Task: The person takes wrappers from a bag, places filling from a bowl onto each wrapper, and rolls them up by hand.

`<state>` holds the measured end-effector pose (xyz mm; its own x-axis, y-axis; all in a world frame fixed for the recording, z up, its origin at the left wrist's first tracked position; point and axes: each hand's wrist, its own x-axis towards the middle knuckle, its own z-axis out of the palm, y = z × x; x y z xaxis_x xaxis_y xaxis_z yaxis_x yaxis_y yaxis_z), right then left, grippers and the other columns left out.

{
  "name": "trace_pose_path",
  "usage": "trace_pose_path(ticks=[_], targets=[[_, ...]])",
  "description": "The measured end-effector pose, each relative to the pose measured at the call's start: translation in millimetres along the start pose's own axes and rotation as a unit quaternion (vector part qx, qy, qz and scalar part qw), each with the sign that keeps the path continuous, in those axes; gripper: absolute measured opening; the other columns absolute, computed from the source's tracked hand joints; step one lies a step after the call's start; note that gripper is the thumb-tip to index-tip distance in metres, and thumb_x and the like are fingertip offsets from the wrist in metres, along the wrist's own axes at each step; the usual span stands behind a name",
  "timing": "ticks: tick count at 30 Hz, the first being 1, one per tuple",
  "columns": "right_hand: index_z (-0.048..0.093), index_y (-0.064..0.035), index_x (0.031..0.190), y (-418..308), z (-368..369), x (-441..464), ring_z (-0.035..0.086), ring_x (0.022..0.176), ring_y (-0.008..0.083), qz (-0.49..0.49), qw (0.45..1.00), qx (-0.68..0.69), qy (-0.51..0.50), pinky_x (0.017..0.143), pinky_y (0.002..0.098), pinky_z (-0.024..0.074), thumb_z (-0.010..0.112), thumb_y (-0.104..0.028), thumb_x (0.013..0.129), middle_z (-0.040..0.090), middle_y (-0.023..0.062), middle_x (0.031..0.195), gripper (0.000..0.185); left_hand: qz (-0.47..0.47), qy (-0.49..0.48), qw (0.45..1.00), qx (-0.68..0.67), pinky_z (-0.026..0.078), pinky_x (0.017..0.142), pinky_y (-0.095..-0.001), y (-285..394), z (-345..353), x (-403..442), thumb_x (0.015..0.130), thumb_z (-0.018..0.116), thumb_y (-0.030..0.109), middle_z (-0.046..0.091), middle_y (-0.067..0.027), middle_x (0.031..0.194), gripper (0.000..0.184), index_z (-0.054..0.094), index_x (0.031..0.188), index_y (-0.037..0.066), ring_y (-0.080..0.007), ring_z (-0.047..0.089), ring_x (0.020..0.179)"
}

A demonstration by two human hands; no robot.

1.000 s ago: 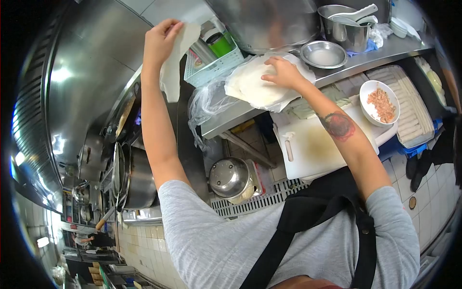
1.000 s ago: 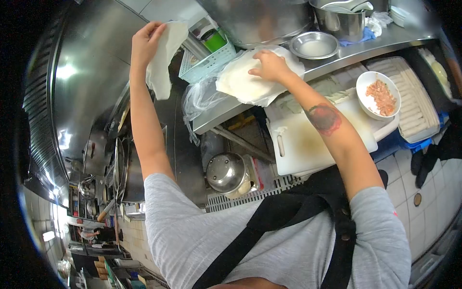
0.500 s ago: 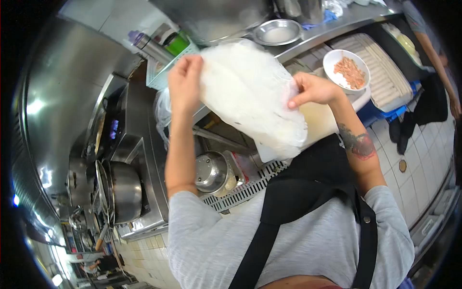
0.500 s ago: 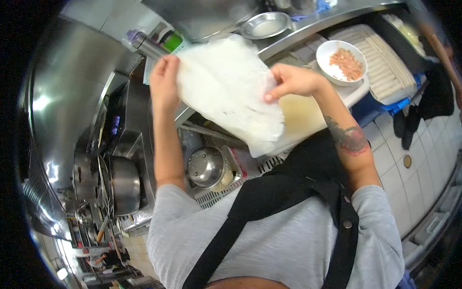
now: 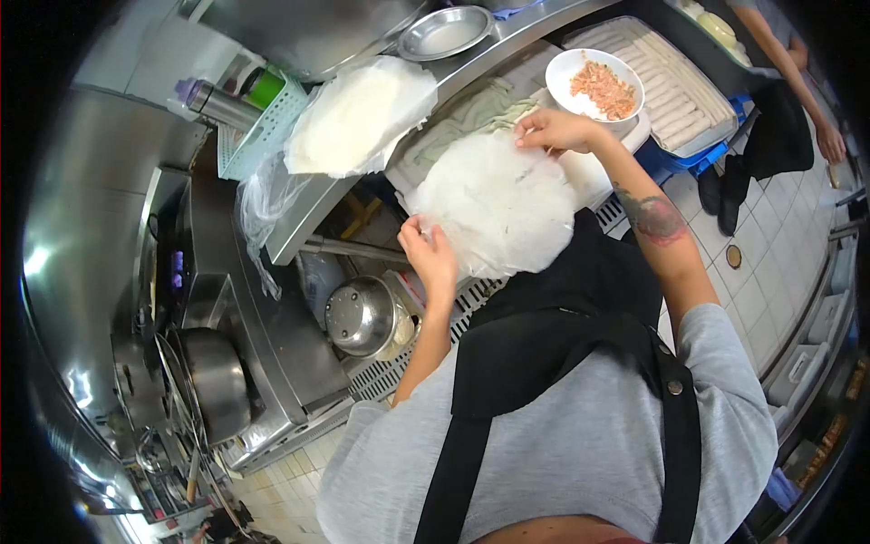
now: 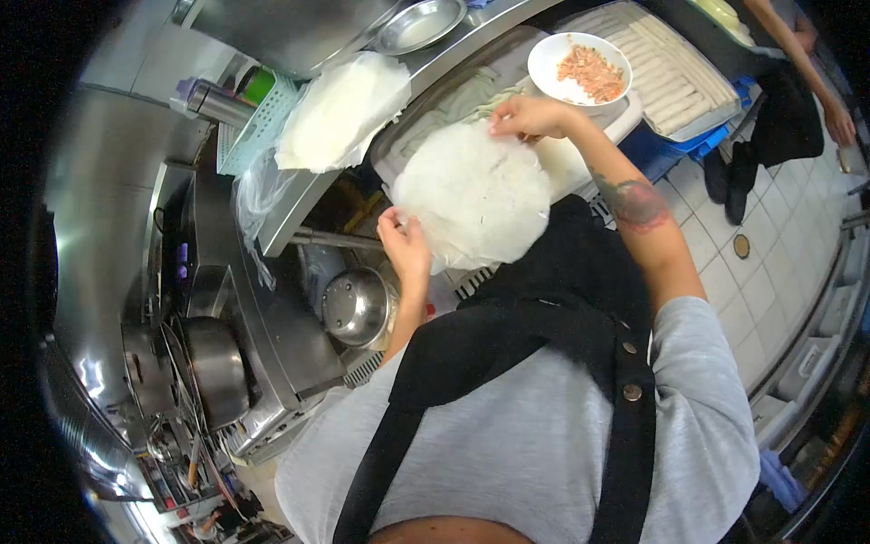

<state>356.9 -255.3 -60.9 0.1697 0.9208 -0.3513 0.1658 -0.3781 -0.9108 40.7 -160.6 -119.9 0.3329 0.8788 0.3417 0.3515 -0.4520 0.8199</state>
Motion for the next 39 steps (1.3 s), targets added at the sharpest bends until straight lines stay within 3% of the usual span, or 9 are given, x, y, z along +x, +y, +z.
trace_pose_path(ticks=[2,5,7,12,18,24,30,33,39], targets=[[0.063,0.0010,0.116,41,-1,28,0.065,0.085,0.0116,0.003,0.998,0.044,-0.044,0.071,0.0260,0.0551,0.070,-0.020,0.090,0.068,0.0051,0.099,0.034,0.139,0.084,0.970,0.179,0.042,0.095,-0.0427,16,4,-12,0.082,0.064,0.001,0.053,-0.0218,0.120,0.034,0.056,0.115,0.000,-0.0369,0.053,0.112],[0.064,0.0071,0.116,62,6,26,0.067,0.086,0.0152,0.000,0.994,0.108,-0.035,0.076,0.0265,0.0553,0.073,-0.007,0.081,0.069,0.0084,0.098,0.038,0.254,-0.051,0.954,0.148,0.041,0.101,-0.0464,29,13,-6,0.077,0.066,-0.001,0.057,-0.0210,0.123,0.036,0.060,0.113,0.003,-0.0410,0.054,0.115],[0.066,0.0061,0.114,76,6,27,0.067,0.089,0.0163,-0.036,0.997,0.072,-0.019,0.079,0.0274,0.0557,0.076,-0.006,0.077,0.070,0.0087,0.098,0.040,0.270,-0.183,0.944,0.045,0.039,0.104,-0.0477,19,42,6,0.076,0.063,-0.004,0.058,-0.0175,0.127,0.038,0.063,0.112,0.006,-0.0376,0.051,0.125],[0.070,0.0034,0.110,85,16,13,0.068,0.091,0.0164,-0.107,0.989,-0.083,0.055,0.083,0.0292,0.0553,0.081,-0.007,0.070,0.072,0.0093,0.100,0.043,0.377,-0.261,0.887,0.064,0.039,0.102,-0.0455,35,117,59,0.079,0.058,-0.004,0.062,-0.0076,0.128,0.037,0.066,0.112,0.010,-0.0306,0.053,0.124],[0.074,0.0015,0.099,88,33,1,0.069,0.080,0.0153,-0.079,0.977,-0.104,0.169,0.076,0.0295,0.0550,0.078,-0.008,0.074,0.075,0.0080,0.087,0.027,0.352,-0.386,0.834,0.179,0.038,0.090,-0.0433,38,126,84,0.078,0.063,0.002,0.066,-0.0016,0.099,0.022,0.071,0.095,0.013,-0.0245,0.057,0.109],[0.076,-0.0024,0.092,93,34,4,0.068,0.069,0.0135,-0.048,0.986,0.041,0.153,0.068,0.0299,0.0545,0.074,-0.007,0.078,0.075,0.0043,0.081,0.015,0.343,-0.278,0.897,0.038,0.045,0.083,-0.0390,12,106,69,0.074,0.066,0.000,0.062,-0.0059,0.092,0.013,0.069,0.084,0.008,-0.0242,0.061,0.094],[0.076,-0.0040,0.084,80,42,-11,0.071,0.068,0.0241,-0.077,0.942,-0.198,0.260,0.068,0.0358,0.0557,0.068,-0.009,0.077,0.073,0.0120,0.077,0.012,0.170,-0.193,0.962,-0.095,0.050,0.058,-0.0303,-2,89,51,0.075,0.058,-0.008,0.060,-0.0093,0.090,0.011,0.064,0.081,-0.001,-0.0184,0.061,0.064],[0.075,-0.0034,0.082,82,41,-27,0.071,0.073,0.0315,-0.046,0.895,-0.290,0.334,0.071,0.0392,0.0561,0.065,-0.011,0.077,0.071,0.0180,0.078,0.014,0.104,-0.163,0.974,-0.123,0.049,0.058,-0.0259,-9,88,51,0.075,0.058,-0.008,0.060,-0.0077,0.089,0.010,0.063,0.081,-0.001,-0.0133,0.060,0.065],[0.075,-0.0016,0.087,87,30,-74,0.072,0.074,0.0287,-0.029,0.874,-0.190,0.447,0.072,0.0365,0.0557,0.067,-0.014,0.080,0.072,0.0186,0.081,0.016,0.137,-0.207,0.965,-0.086,0.050,0.060,-0.0305,10,101,52,0.075,0.060,-0.006,0.060,-0.0099,0.084,0.009,0.064,0.082,-0.002,-0.0168,0.061,0.061]])
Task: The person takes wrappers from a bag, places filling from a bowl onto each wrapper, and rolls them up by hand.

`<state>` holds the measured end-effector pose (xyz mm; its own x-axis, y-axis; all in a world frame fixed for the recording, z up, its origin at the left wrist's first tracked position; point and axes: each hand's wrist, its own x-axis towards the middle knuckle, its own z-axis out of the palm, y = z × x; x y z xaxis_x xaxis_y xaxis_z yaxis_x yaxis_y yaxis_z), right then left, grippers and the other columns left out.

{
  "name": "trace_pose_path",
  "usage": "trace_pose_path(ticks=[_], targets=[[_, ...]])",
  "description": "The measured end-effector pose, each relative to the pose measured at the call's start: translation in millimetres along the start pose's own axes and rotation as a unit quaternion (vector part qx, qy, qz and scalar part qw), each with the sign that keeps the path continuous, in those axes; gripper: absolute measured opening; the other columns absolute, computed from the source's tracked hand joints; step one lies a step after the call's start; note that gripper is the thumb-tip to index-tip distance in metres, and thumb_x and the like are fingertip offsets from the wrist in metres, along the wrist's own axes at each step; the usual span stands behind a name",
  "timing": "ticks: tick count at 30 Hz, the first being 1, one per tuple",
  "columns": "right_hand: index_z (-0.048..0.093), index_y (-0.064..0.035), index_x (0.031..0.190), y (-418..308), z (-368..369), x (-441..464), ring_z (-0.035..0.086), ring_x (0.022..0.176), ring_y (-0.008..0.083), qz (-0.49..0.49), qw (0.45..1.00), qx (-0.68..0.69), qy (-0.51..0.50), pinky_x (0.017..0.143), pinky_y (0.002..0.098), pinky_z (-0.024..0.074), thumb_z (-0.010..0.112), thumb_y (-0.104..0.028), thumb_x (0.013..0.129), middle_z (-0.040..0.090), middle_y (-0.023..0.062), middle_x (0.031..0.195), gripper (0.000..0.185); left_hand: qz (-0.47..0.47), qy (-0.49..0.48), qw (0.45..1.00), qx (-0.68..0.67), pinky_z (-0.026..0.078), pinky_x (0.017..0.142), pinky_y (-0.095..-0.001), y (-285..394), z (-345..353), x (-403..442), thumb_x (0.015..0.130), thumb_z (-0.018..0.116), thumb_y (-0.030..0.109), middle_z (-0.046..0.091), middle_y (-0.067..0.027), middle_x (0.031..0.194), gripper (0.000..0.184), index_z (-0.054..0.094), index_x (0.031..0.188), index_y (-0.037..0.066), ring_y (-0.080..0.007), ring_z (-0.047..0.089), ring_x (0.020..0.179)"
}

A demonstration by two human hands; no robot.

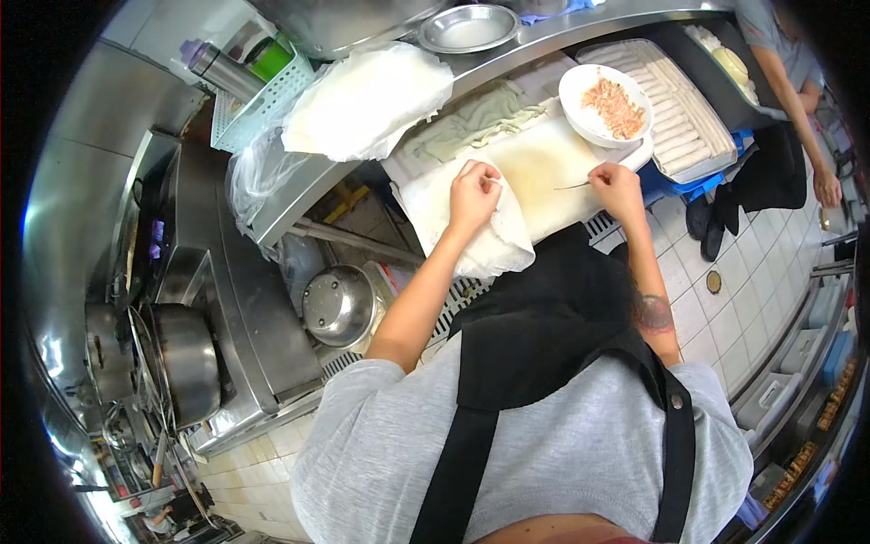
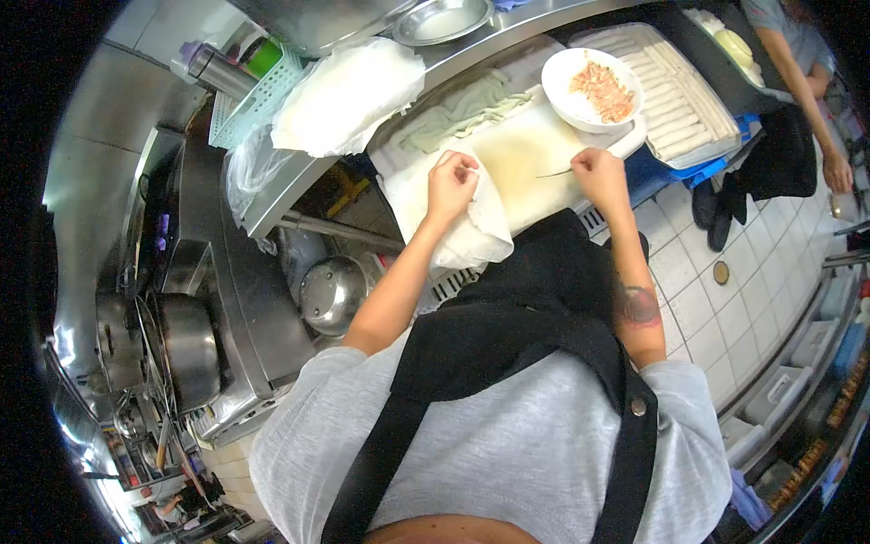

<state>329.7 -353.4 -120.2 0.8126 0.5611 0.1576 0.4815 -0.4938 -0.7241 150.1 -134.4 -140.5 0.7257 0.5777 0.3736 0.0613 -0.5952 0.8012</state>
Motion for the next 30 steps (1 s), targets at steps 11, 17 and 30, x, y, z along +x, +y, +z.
trace_pose_path(ticks=[11,17,30], targets=[[0.075,-0.0024,0.096,68,-41,-39,0.058,0.064,0.0066,0.099,0.985,0.121,0.075,0.060,0.0245,0.0467,0.071,-0.014,0.088,0.067,0.0007,0.072,0.014,0.175,-0.195,0.943,0.207,0.035,0.113,-0.0523,19,28,-28,0.085,0.067,0.009,0.058,-0.0134,0.136,0.042,0.063,0.126,0.009,-0.0331,0.046,0.136],[0.074,-0.0030,0.098,83,-38,-47,0.052,0.062,0.0041,0.122,0.974,0.185,0.051,0.055,0.0208,0.0404,0.070,-0.013,0.090,0.063,-0.0033,0.073,0.013,0.122,-0.284,0.899,0.311,0.010,0.111,-0.0747,28,10,-48,0.098,0.047,0.052,0.023,-0.0029,0.164,0.063,0.035,0.153,0.025,-0.0324,0.017,0.151],[0.072,-0.0015,0.105,81,-52,-65,0.048,0.062,0.0043,0.110,0.970,0.218,-0.002,0.056,0.0212,0.0393,0.067,-0.010,0.092,0.060,-0.0043,0.074,0.016,0.071,-0.193,0.951,0.232,0.038,0.104,-0.0589,-3,17,58,0.089,0.064,0.032,0.058,-0.0089,0.135,0.045,0.061,0.129,0.013,-0.0289,0.052,0.127]])
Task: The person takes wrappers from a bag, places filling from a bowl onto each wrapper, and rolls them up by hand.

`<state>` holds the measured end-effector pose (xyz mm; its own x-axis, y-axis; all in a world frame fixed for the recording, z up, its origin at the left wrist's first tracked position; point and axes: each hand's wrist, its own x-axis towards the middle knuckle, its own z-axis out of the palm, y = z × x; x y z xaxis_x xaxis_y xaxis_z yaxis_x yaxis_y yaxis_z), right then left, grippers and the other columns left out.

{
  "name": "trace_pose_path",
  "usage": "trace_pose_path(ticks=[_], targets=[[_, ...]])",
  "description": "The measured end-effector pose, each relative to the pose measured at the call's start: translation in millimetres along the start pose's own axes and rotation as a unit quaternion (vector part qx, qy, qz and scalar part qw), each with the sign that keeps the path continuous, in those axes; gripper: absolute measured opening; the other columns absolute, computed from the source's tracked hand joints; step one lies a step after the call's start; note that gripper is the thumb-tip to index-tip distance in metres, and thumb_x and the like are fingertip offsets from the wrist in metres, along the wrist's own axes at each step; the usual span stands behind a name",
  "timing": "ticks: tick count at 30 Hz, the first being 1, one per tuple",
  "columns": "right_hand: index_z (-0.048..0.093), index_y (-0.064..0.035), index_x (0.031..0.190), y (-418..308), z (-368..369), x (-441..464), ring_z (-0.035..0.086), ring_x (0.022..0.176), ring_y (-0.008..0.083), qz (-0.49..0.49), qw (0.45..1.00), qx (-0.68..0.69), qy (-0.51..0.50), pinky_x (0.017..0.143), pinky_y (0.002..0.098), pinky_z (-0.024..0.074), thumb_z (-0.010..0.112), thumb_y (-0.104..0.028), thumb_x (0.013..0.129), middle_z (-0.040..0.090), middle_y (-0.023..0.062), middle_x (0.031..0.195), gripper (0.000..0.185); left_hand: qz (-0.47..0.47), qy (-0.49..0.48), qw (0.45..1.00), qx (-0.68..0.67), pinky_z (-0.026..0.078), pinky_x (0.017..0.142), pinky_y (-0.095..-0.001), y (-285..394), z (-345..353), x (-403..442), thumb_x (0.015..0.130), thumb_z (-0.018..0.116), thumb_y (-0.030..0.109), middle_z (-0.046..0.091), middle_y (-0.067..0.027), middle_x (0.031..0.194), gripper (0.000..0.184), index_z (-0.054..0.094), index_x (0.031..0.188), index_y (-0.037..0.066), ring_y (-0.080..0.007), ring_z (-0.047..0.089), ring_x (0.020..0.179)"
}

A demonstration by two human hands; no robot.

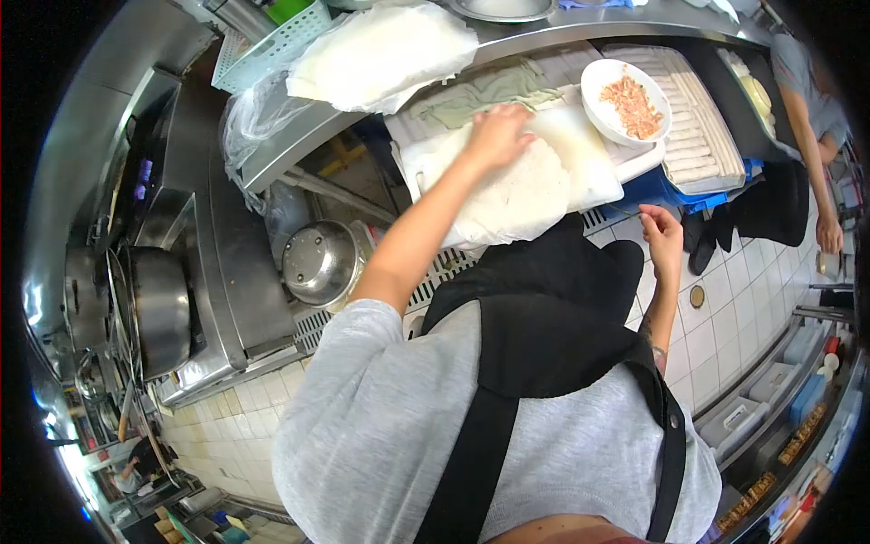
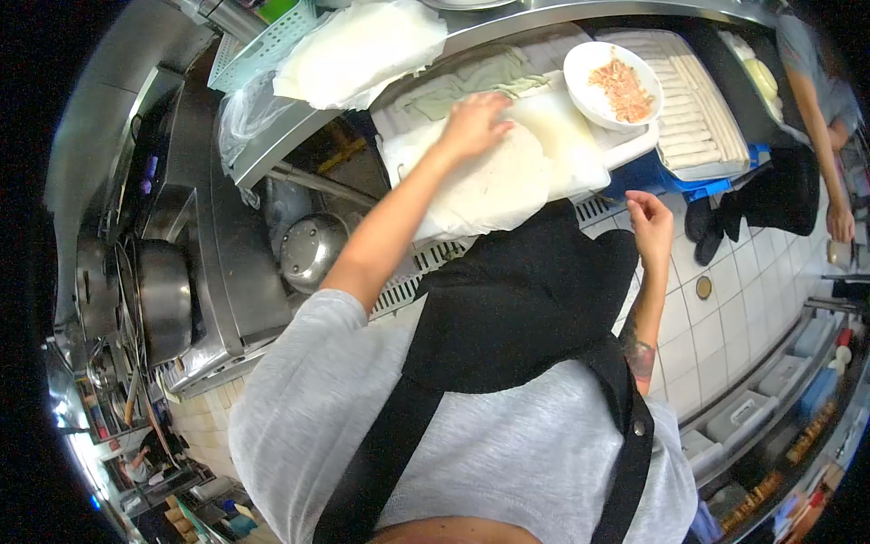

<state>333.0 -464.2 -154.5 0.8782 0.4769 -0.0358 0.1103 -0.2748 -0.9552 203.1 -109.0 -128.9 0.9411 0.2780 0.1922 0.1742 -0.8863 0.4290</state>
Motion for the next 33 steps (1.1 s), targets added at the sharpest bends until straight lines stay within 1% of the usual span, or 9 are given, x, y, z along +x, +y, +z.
trace_pose_path(ticks=[5,8,11,13,17,20,27,31,33], targets=[[0.071,0.0001,0.112,3,1,-12,0.047,0.061,0.0048,0.038,0.999,0.009,-0.001,0.056,0.0223,0.0380,0.066,-0.010,0.093,0.059,-0.0044,0.074,0.023,0.016,-0.062,0.998,-0.012,0.051,0.089,-0.0434,-43,2,15,0.075,0.073,0.024,0.066,-0.0124,0.119,0.039,0.070,0.110,0.009,-0.0315,0.062,0.110],[0.072,-0.0001,0.110,8,4,-18,0.047,0.062,0.0049,0.041,0.998,0.032,-0.041,0.056,0.0220,0.0389,0.067,-0.013,0.093,0.060,-0.0038,0.074,0.022,-0.016,-0.127,0.991,0.023,0.051,0.083,-0.0443,-31,-10,16,0.073,0.071,0.021,0.070,-0.0141,0.106,0.027,0.070,0.095,0.005,-0.0330,0.066,0.099],[0.073,-0.0004,0.101,-18,7,-26,0.051,0.067,0.0049,0.032,0.991,0.016,-0.132,0.062,0.0216,0.0423,0.066,-0.012,0.093,0.064,-0.0032,0.076,0.016,0.120,-0.075,0.988,0.062,0.050,0.075,-0.0442,4,-42,4,0.072,0.068,0.018,0.070,-0.0157,0.090,0.021,0.068,0.088,0.004,-0.0358,0.066,0.084],[0.073,-0.0005,0.097,-34,9,-29,0.052,0.070,0.0051,-0.014,0.977,0.029,-0.210,0.065,0.0218,0.0437,0.066,-0.012,0.093,0.065,-0.0035,0.077,0.014,0.123,-0.135,0.983,-0.012,0.048,0.070,-0.0402,23,-67,5,0.072,0.067,0.017,0.065,-0.0145,0.081,0.017,0.064,0.083,0.004,-0.0309,0.063,0.078],[0.070,0.0002,0.088,-66,32,-26,0.059,0.093,0.0077,-0.115,0.948,0.128,-0.267,0.081,0.0224,0.0458,0.066,-0.011,0.092,0.063,0.0101,0.123,0.012,0.074,-0.207,0.964,-0.151,0.043,0.065,-0.0300,81,-140,-5,0.076,0.065,0.014,0.051,-0.0063,0.070,0.016,0.052,0.076,0.004,-0.0153,0.053,0.070],[0.070,0.0003,0.088,-67,51,-12,0.059,0.105,0.0119,-0.114,0.929,0.174,-0.306,0.089,0.0260,0.0456,0.066,-0.009,0.092,0.054,0.0148,0.138,0.011,0.138,-0.164,0.942,-0.257,0.039,0.066,-0.0242,85,-163,-8,0.083,0.065,0.011,0.043,0.0022,0.074,0.020,0.046,0.079,0.006,-0.0068,0.043,0.073],[0.067,0.0019,0.087,-96,76,14,0.059,0.107,0.0169,-0.115,0.908,0.271,-0.300,0.097,0.0317,0.0429,0.065,-0.009,0.092,0.065,0.0123,0.119,0.012,0.027,-0.008,0.908,-0.417,0.040,0.071,-0.0191,79,-178,-38,0.090,0.066,0.008,0.050,0.0064,0.084,0.017,0.049,0.088,0.008,-0.0023,0.046,0.079],[0.067,0.0018,0.092,-108,87,20,0.059,0.111,0.0169,-0.116,0.938,0.225,-0.239,0.097,0.0317,0.0456,0.063,-0.011,0.096,0.064,0.0113,0.124,0.014,-0.110,0.176,0.940,-0.271,0.047,0.071,-0.0263,68,-194,-81,0.083,0.065,0.003,0.062,-0.0039,0.083,0.016,0.053,0.093,0.004,-0.0075,0.055,0.079],[0.067,0.0011,0.095,-103,90,21,0.061,0.112,0.0174,-0.090,0.939,0.222,-0.246,0.096,0.0316,0.0475,0.061,-0.013,0.098,0.064,0.0113,0.126,0.016,-0.089,0.187,0.967,-0.151,0.051,0.070,-0.0343,80,-204,-87,0.082,0.061,0.003,0.066,-0.0130,0.084,0.016,0.054,0.096,0.002,-0.0202,0.064,0.075]])
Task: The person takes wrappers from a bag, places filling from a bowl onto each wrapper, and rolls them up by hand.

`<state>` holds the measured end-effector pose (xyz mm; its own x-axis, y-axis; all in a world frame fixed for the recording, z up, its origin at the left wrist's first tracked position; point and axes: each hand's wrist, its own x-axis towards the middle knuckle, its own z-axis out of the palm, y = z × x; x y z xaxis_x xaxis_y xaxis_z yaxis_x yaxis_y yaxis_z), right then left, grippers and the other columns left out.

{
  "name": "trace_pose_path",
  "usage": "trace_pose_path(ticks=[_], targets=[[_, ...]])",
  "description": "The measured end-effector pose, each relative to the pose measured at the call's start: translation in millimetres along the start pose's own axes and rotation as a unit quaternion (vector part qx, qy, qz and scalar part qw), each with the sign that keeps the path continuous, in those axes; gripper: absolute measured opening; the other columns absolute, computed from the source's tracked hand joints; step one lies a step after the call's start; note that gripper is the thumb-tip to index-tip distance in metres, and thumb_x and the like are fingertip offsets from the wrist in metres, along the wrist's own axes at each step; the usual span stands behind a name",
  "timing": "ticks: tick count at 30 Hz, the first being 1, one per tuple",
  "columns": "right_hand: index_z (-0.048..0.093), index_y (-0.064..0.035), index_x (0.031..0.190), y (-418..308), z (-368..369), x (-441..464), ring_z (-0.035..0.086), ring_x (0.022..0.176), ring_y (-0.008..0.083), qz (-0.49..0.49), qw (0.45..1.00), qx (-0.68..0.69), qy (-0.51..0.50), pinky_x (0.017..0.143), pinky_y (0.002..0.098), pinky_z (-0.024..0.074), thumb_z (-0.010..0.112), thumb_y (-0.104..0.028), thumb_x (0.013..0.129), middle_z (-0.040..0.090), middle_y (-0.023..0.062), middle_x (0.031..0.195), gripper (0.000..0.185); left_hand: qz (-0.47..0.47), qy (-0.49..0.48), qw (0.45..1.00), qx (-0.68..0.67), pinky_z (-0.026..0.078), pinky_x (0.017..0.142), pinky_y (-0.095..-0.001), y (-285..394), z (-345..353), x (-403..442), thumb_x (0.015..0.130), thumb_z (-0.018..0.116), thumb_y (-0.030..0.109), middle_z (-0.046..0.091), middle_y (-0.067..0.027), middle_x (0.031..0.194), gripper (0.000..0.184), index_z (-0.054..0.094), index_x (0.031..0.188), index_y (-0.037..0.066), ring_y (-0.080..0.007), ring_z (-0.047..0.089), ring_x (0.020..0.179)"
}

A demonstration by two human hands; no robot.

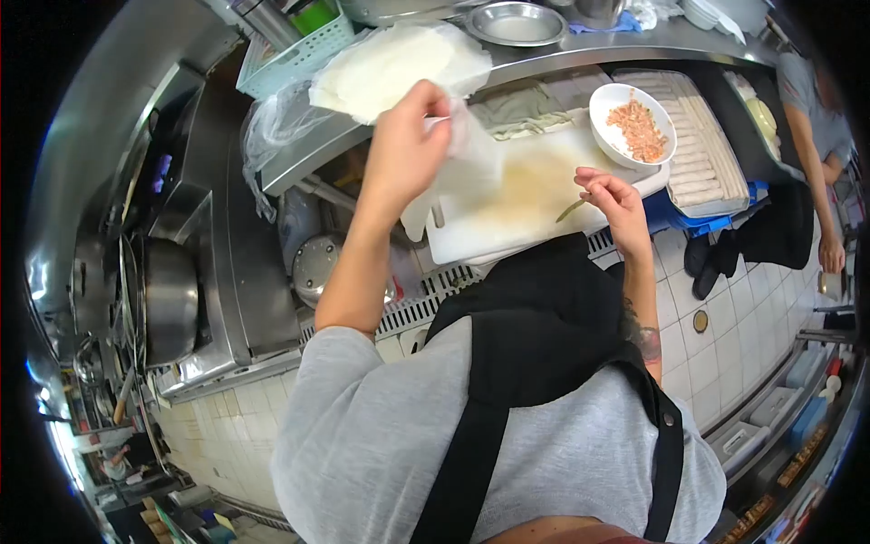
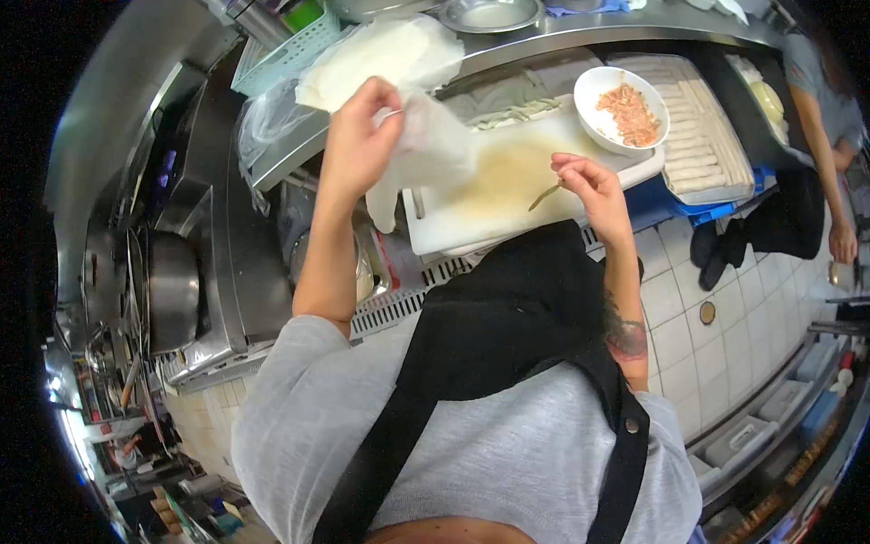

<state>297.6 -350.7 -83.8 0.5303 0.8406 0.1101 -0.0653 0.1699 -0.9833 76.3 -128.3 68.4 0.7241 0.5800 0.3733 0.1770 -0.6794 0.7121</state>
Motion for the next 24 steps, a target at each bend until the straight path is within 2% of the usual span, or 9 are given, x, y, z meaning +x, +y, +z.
trace_pose_path(ticks=[2,3,5,7,9,14,17,21,24], targets=[[0.068,0.0007,0.096,4,5,-2,0.062,0.110,0.0173,0.035,0.999,0.009,0.010,0.095,0.0316,0.0480,0.061,-0.013,0.098,0.064,0.0112,0.126,0.016,0.045,-0.016,0.997,0.066,0.051,0.067,-0.0353,12,20,-1,0.084,0.060,0.005,0.068,-0.0151,0.086,0.013,0.055,0.095,0.002,-0.0237,0.065,0.072],[0.068,0.0008,0.097,7,6,-3,0.062,0.110,0.0170,0.039,0.999,0.008,0.003,0.094,0.0310,0.0486,0.061,-0.014,0.098,0.064,0.0111,0.126,0.016,0.061,-0.045,0.994,0.085,0.051,0.071,-0.0437,8,40,1,0.084,0.060,0.010,0.067,-0.0214,0.089,0.020,0.056,0.100,0.001,-0.0375,0.065,0.078],[0.068,0.0010,0.100,13,5,-7,0.063,0.110,0.0165,0.043,0.999,0.009,-0.004,0.091,0.0300,0.0497,0.060,-0.014,0.099,0.063,0.0110,0.128,0.017,0.025,-0.141,0.987,0.077,0.052,0.079,-0.0496,-7,103,10,0.086,0.058,0.010,0.065,-0.0284,0.094,0.025,0.053,0.104,-0.006,-0.0451,0.065,0.090],[0.069,0.0012,0.102,13,6,-15,0.064,0.101,0.0132,0.049,0.998,0.009,0.041,0.082,0.0265,0.0499,0.062,-0.015,0.098,0.066,0.0085,0.118,0.018,0.061,-0.136,0.986,0.069,0.052,0.081,-0.0509,-45,188,7,0.087,0.060,0.015,0.063,-0.0322,0.097,0.033,0.051,0.108,-0.010,-0.0462,0.063,0.094],[0.069,0.0014,0.103,18,-3,-21,0.062,0.090,0.0101,0.060,0.994,-0.007,0.090,0.074,0.0233,0.0488,0.063,-0.016,0.097,0.068,0.0054,0.106,0.020,-0.023,-0.156,0.987,0.043,0.051,0.084,-0.0511,-47,229,-2,0.088,0.061,0.017,0.062,-0.0310,0.104,0.033,0.054,0.109,-0.007,-0.0451,0.062,0.099],[0.072,0.0012,0.102,20,-28,-18,0.052,0.066,0.0054,0.065,0.974,-0.062,0.207,0.062,0.0187,0.0430,0.069,-0.017,0.094,0.062,-0.0023,0.079,0.021,0.023,-0.185,0.982,0.012,0.048,0.093,-0.0453,-75,222,-27,0.085,0.066,0.017,0.062,-0.0216,0.119,0.029,0.063,0.108,-0.001,-0.0395,0.061,0.107],[0.071,0.0031,0.104,2,8,15,0.061,0.073,0.0087,0.015,0.982,-0.093,0.163,0.068,0.0221,0.0503,0.068,-0.014,0.094,0.068,0.0023,0.084,0.021,0.109,-0.213,0.969,0.059,0.044,0.099,-0.0479,-87,192,-58,0.080,0.071,0.015,0.061,-0.0178,0.124,0.033,0.064,0.109,0.002,-0.0370,0.058,0.114],[0.072,0.0004,0.105,-3,89,81,0.065,0.078,0.0100,-0.031,0.983,-0.128,-0.126,0.072,0.0250,0.0545,0.067,-0.009,0.092,0.070,0.0052,0.091,0.016,0.169,-0.230,0.953,0.097,0.031,0.112,-0.0570,-89,172,-105,0.075,0.077,0.018,0.054,-0.0146,0.138,0.052,0.060,0.122,0.005,-0.0326,0.045,0.135],[0.072,0.0000,0.103,22,153,126,0.067,0.076,0.0128,0.029,0.954,-0.099,-0.282,0.070,0.0279,0.0555,0.068,-0.008,0.090,0.072,0.0036,0.085,0.016,0.155,-0.263,0.945,0.116,0.019,0.118,-0.0618,-94,166,-116,0.071,0.080,0.023,0.045,-0.0119,0.148,0.072,0.052,0.136,0.008,-0.0302,0.032,0.146]])
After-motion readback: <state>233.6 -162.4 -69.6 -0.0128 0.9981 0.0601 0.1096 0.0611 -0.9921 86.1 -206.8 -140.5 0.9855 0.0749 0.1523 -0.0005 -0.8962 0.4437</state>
